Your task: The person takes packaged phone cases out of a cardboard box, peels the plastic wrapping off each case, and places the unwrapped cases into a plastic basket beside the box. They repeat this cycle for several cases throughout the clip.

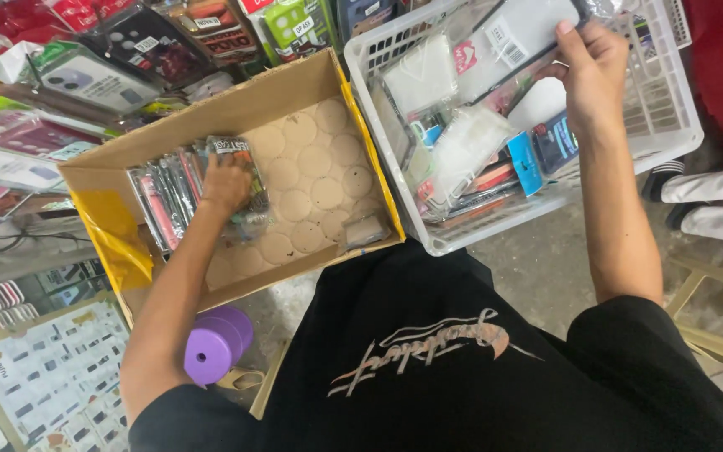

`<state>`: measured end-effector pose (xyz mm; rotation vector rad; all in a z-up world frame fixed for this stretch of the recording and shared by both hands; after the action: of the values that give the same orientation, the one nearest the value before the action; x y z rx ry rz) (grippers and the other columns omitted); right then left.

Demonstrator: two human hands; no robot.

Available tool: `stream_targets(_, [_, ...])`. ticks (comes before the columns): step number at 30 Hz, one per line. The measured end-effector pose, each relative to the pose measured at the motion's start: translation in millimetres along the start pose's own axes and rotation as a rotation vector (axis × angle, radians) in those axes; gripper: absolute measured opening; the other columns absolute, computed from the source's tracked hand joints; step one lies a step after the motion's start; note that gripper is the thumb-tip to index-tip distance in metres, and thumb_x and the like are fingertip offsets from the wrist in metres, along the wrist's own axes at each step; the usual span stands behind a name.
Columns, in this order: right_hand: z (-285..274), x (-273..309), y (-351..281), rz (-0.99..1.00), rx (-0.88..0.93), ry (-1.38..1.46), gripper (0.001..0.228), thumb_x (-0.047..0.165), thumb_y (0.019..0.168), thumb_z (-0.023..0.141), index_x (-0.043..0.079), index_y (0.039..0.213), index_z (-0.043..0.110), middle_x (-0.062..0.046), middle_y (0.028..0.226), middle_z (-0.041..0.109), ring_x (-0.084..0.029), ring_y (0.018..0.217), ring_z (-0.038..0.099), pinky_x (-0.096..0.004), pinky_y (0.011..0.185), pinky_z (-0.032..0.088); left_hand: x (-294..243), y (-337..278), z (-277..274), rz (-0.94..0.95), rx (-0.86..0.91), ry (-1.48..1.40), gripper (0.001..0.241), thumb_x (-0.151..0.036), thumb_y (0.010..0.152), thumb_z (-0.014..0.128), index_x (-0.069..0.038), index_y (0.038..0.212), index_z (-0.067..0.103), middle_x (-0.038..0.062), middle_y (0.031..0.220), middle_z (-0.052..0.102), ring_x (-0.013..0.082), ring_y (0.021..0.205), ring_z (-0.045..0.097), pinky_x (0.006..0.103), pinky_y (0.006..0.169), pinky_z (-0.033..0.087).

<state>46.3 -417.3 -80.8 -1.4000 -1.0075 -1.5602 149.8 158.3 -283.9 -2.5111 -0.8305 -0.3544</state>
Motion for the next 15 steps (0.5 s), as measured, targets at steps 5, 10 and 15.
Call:
stream_targets(5, [-6.9,10.5,0.0,-0.166,-0.007,-0.122,0.029,0.015,0.121,0.067,0.0,0.097,0.062,-0.003,0.089,0.061,-0.012,0.073,0.062,-0.03,0.07,0.059,-4.1,-21.3,4.8,-0.144,0.004,-0.223,0.029,-0.021,0.087,0.058,-0.014,0.109,0.076,0.01,0.132,0.059,0.0293,0.125,0.054,0.053,0.103,0.039])
stream_targets(10, [-46.2,27.7,4.0,-0.312,-0.118,-0.255,0.037,0.013,0.126,0.067,-0.002,0.093,0.059,-0.003,0.082,0.058,-0.011,0.069,0.054,-0.026,0.062,0.045,-25.4,-22.0,9.0,-0.209,-0.074,-0.138,0.03,-0.023,0.094,0.059,-0.013,0.121,0.07,0.014,0.131,0.055,0.0331,0.124,0.05,0.0613,0.112,0.032])
stream_targets(15, [-60.6,27.2,6.1,-0.306,-0.202,-0.044,0.043,0.013,0.123,0.07,0.004,0.084,0.053,0.002,0.07,0.048,-0.007,0.058,0.04,-0.024,0.054,0.03,-25.9,-30.6,-34.0,-0.207,-0.128,-0.039,0.035,-0.027,0.087,0.064,-0.013,0.118,0.07,0.019,0.138,0.051,0.0384,0.137,0.043,0.0667,0.119,0.019])
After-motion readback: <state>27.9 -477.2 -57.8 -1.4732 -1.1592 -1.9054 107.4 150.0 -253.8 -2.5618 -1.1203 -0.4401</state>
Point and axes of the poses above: each hand's wrist, its own y-axis towards the middle knuckle, its own z-axis out of the palm, x = y × z, the point moved 6 cm from there along y, towards the middle knuckle
